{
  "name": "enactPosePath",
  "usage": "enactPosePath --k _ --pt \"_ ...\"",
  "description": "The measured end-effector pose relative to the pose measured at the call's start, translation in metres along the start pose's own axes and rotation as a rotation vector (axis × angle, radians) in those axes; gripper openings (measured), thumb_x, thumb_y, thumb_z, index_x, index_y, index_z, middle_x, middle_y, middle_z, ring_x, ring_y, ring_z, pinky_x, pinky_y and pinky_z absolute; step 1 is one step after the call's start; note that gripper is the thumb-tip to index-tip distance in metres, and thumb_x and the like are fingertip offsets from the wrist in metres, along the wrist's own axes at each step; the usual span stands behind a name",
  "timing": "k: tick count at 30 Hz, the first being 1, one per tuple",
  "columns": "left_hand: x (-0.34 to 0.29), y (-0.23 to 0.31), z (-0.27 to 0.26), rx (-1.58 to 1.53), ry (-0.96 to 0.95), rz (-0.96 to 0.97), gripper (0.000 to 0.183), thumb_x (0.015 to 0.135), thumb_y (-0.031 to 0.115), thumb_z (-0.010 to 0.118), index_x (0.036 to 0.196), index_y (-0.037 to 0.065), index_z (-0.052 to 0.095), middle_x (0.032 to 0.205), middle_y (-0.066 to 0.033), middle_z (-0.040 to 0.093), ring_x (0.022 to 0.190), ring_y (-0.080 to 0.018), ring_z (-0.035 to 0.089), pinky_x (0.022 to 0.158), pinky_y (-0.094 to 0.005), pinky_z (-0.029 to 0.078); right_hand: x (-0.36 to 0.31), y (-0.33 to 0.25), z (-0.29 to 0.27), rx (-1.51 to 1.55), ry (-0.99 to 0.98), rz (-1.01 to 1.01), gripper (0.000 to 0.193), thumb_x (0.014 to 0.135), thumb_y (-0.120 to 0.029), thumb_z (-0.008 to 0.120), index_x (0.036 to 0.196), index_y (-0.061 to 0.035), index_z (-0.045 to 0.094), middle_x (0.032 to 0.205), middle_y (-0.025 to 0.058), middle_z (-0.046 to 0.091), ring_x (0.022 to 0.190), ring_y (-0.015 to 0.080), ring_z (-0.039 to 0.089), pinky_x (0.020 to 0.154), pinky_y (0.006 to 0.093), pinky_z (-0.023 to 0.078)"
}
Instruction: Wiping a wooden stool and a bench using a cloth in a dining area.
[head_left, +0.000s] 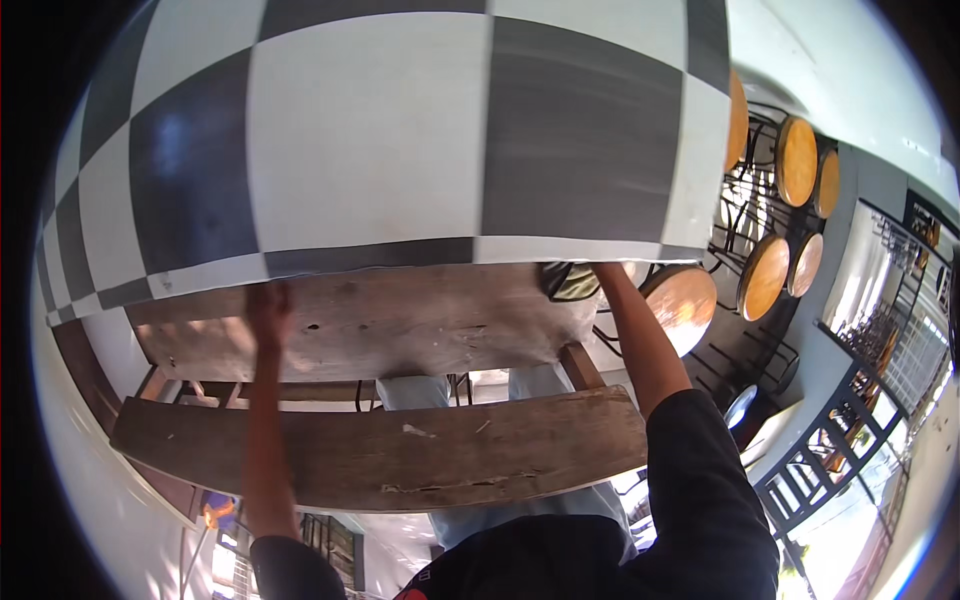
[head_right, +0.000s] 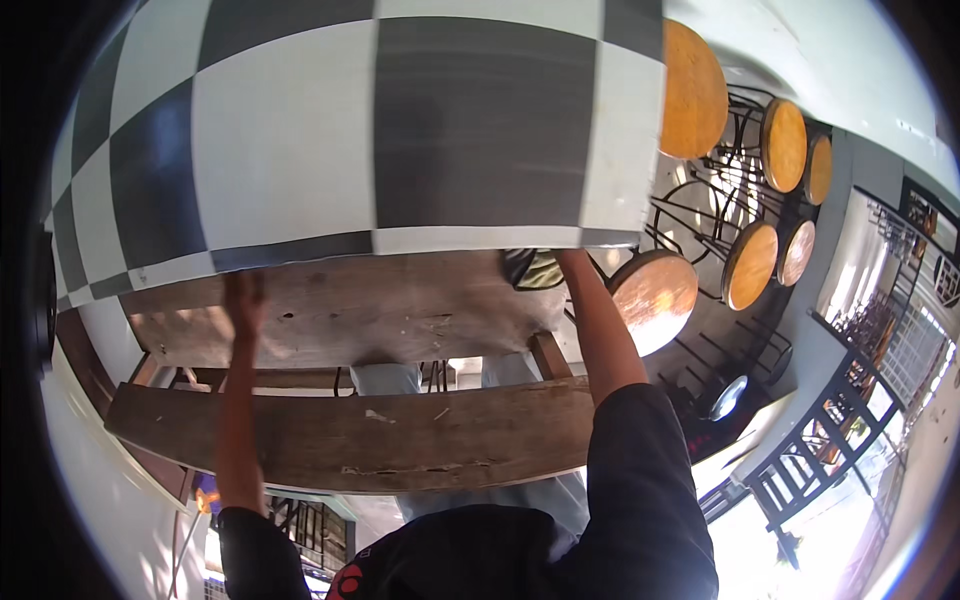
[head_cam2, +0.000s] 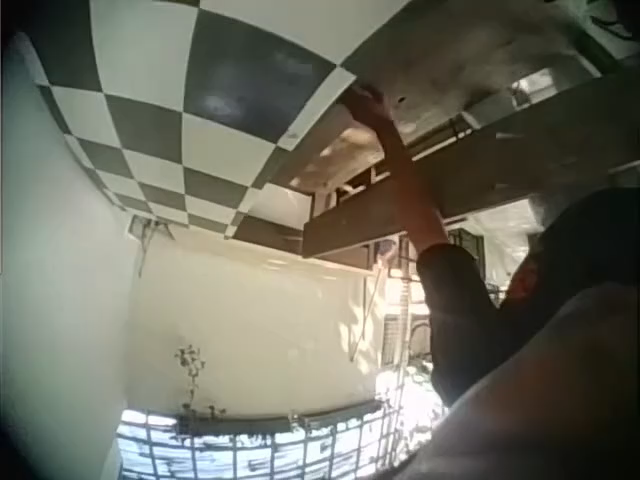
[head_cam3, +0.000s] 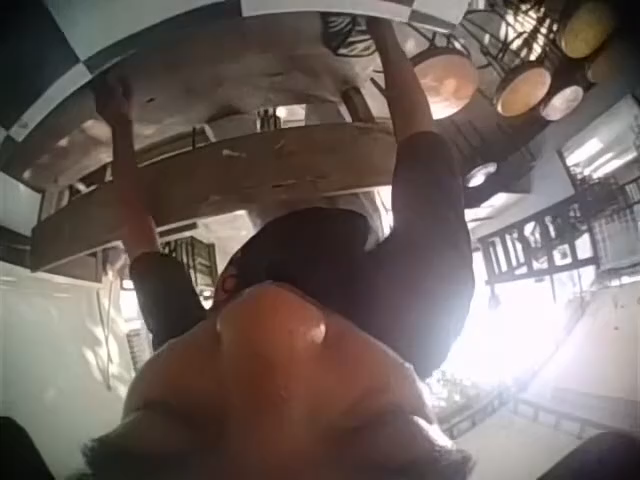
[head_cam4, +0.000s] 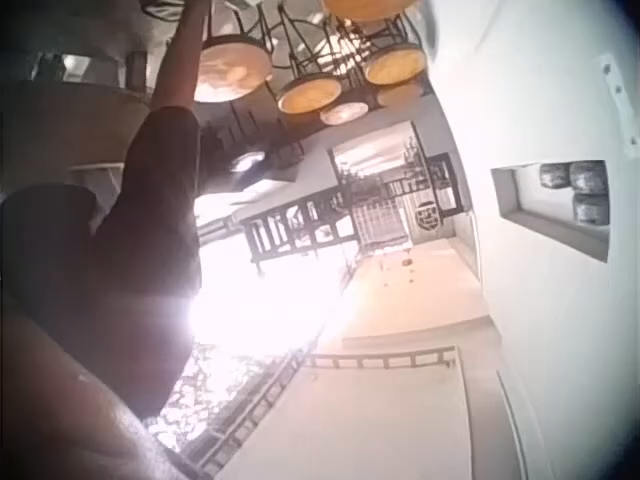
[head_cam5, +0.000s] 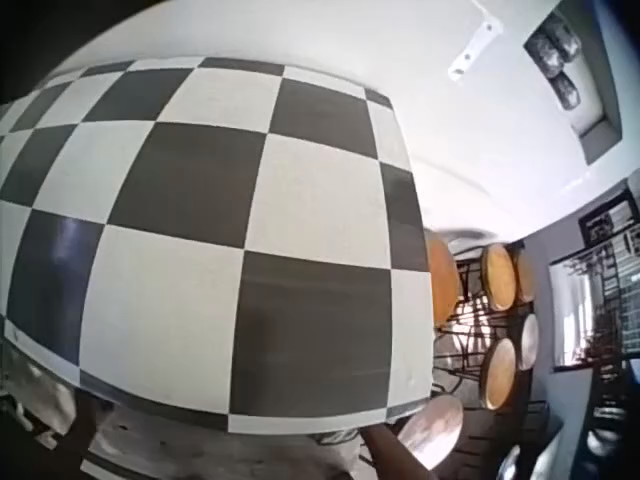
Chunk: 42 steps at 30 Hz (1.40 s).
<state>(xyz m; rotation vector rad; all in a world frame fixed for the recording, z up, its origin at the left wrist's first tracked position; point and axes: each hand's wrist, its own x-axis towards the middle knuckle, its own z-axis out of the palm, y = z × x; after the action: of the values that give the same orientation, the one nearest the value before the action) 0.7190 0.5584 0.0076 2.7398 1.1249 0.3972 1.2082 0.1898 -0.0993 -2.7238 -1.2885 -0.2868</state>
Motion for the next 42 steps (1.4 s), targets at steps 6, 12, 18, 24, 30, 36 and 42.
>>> enactPosePath --k 6,12,18,24,30,36,42 --pt "0.01 0.182 0.096 0.285 -0.003 -0.47 0.075 0.092 0.059 0.038 0.148 0.01 0.028 0.155 -0.0162 0.023 0.143 -0.04 0.014 0.113 -0.0609 0.001 -0.002 -0.092 -0.029 0.332 -0.419 0.621 0.048 0.093 -0.04 0.05 0.126 -0.0068 0.044 0.112 0.0217 0.062 0.09 0.0455 0.06 0.073 0.0539 0.049" --pt "0.031 0.222 0.116 0.308 -0.009 -0.62 0.083 0.084 0.063 0.048 0.142 0.005 0.038 0.147 -0.0195 0.034 0.138 -0.0377 0.026 0.112 -0.0616 0.012 -0.064 -0.066 -0.106 0.554 -0.465 0.859 0.046 0.099 -0.045 0.035 0.113 -0.0022 0.044 0.09 0.0353 0.06 0.084 0.0538 0.057 0.073 0.0607 0.043" --pt "0.042 0.245 0.122 0.253 0.002 -0.599 0.08 0.082 0.06 0.053 0.137 0.004 0.043 0.141 -0.0202 0.04 0.134 -0.0371 0.031 0.114 -0.0595 0.009 -0.112 -0.008 -0.106 0.796 -0.8 0.986 0.077 0.095 -0.064 0.026 0.129 0.0034 0.043 0.119 0.0379 0.052 0.117 0.0528 0.046 0.096 0.0524 0.035" --pt "0.024 0.213 0.109 0.33 0.036 -0.655 0.084 0.078 0.061 0.055 0.139 0.005 0.042 0.142 -0.0203 0.038 0.137 -0.0359 0.027 0.115 -0.0585 0.006 -0.002 -0.049 -0.074 0.739 -0.548 0.817 0.063 0.098 -0.054 0.033 0.107 0.0034 0.057 0.101 0.0327 0.06 0.1 0.0508 0.054 0.084 0.0525 0.041" --pt "0.045 0.238 0.122 0.276 -0.044 -0.686 0.088 0.076 0.061 0.061 0.14 0.006 0.036 0.149 -0.0178 0.03 0.143 -0.0318 0.019 0.115 -0.0583 0.007 0.03 -0.012 -0.042 0.539 -0.178 0.514 0.043 0.096 -0.041 0.044 0.11 -0.0032 0.059 0.099 0.0289 0.063 0.096 0.0479 0.058 0.078 0.0541 0.045" --pt "0.029 0.221 0.101 0.188 0.086 -0.705 0.085 0.08 0.066 0.056 0.142 0.012 0.037 0.153 -0.0139 0.028 0.144 -0.0295 0.021 0.113 -0.0602 0.009 -0.002 -0.072 -0.093 0.538 -0.496 0.802 0.068 0.099 -0.053 0.028 0.128 0.0048 0.046 0.12 0.0335 0.054 0.115 0.0496 0.048 0.095 0.0521 0.039" --pt "0.049 0.237 0.097 0.094 0.139 -0.713 0.086 0.08 0.066 0.054 0.144 0.012 0.035 0.154 -0.014 0.026 0.143 -0.0289 0.022 0.113 -0.0606 0.011 -0.004 -0.051 -0.081 0.507 -0.326 0.697 0.064 0.101 -0.046 0.025 0.13 0.0061 0.048 0.128 0.0284 0.053 0.117 0.0445 0.05 0.098 0.0476 0.04"
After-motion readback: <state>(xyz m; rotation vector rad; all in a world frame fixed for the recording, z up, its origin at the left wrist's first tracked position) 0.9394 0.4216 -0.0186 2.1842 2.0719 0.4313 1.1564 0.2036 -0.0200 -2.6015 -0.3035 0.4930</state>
